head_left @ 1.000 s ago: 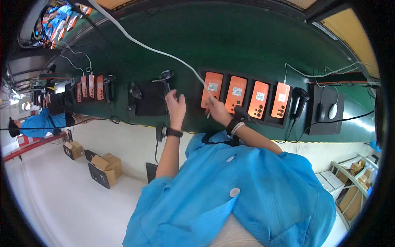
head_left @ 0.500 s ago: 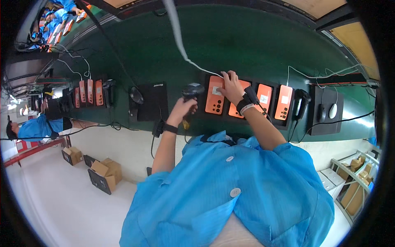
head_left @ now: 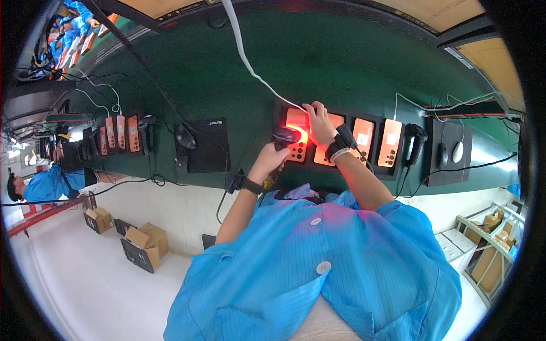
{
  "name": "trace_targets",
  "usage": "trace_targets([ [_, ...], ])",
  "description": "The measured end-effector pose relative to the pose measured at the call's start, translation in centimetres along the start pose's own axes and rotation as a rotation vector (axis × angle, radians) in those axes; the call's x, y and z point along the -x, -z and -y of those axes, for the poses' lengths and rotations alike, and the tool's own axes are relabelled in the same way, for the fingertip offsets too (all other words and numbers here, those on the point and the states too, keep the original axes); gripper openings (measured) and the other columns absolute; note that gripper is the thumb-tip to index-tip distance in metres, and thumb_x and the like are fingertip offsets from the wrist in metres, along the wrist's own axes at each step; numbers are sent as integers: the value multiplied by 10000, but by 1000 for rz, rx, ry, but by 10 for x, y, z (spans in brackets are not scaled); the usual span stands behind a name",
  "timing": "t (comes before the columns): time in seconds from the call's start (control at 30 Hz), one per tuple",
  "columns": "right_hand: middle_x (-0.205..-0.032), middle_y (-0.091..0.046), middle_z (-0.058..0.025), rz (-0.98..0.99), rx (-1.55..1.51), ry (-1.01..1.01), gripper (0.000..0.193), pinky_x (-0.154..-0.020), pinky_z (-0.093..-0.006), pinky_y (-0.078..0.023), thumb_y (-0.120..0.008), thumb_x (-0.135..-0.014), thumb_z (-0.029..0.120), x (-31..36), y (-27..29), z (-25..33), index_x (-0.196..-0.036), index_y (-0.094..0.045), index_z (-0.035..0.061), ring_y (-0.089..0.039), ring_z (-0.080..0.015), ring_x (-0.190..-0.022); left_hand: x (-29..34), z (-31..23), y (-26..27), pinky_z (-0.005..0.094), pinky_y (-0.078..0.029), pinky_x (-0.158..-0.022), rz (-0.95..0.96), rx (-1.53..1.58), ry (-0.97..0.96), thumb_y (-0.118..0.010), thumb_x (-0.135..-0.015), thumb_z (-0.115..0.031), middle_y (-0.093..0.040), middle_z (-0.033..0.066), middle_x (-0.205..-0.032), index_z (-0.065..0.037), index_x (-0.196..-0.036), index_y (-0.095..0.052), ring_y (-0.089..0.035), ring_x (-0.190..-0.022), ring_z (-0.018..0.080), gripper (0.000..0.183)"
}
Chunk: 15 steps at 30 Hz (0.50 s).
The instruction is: Testing handheld electronic devices by connecting cables and using a barcode scanner at a manufacturing workstation.
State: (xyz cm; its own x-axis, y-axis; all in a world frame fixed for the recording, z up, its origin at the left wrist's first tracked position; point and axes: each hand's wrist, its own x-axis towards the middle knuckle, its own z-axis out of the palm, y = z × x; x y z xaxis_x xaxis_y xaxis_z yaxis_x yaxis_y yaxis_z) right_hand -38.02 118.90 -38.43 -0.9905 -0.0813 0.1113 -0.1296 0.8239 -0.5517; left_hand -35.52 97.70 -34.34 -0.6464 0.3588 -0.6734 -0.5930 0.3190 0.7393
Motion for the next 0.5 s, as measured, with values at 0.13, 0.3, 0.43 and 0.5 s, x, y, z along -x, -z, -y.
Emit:
trace_targets([
  [0.13, -1206, -422, -194, -5, -13, -7, 646, -908, -435, -464, -737, -733, 184, -7, 3, 1, -1293, -438, 65, -475, -395, -1103, -8, -6, -5, 291, -438, -448, -14, -91, -60, -578, -818, -229, -565, 51, -584, 0, -845, -591, -556, -477, 142, 231],
  [0.3, -1225, -424, -227, -92, -20, 12, 620, -961, -472, -438, -699, -753, 138, -7, 8, 5, -1295, -419, 23, -439, -417, -1156, 4, -23, -10, 292, -430, -437, -52, -102, -141, -585, -831, -227, -571, 41, -595, -21, -889, -628, -556, -482, 115, 219],
  [0.43, -1267, -411, -280, -174, -186, -14, 533, -1027, -484, -372, -603, -746, 37, 23, -7, -9, -1248, -440, -40, -412, -462, -1184, -15, 11, 13, 495, -484, -788, -561, -291, -269, -658, -796, -338, -631, 306, -959, 20, -1179, -477, -593, -953, 472, 555],
  [0.5, -1131, -486, -243, -163, -71, -53, 380, -910, -484, -438, -576, -750, 17, 44, 4, -11, -1120, -500, -28, -483, -450, -1039, -32, 33, 33, 436, -518, -716, -633, -254, -156, -660, -821, -275, -652, 220, -892, 28, -1202, -439, -671, -808, 317, 534],
])
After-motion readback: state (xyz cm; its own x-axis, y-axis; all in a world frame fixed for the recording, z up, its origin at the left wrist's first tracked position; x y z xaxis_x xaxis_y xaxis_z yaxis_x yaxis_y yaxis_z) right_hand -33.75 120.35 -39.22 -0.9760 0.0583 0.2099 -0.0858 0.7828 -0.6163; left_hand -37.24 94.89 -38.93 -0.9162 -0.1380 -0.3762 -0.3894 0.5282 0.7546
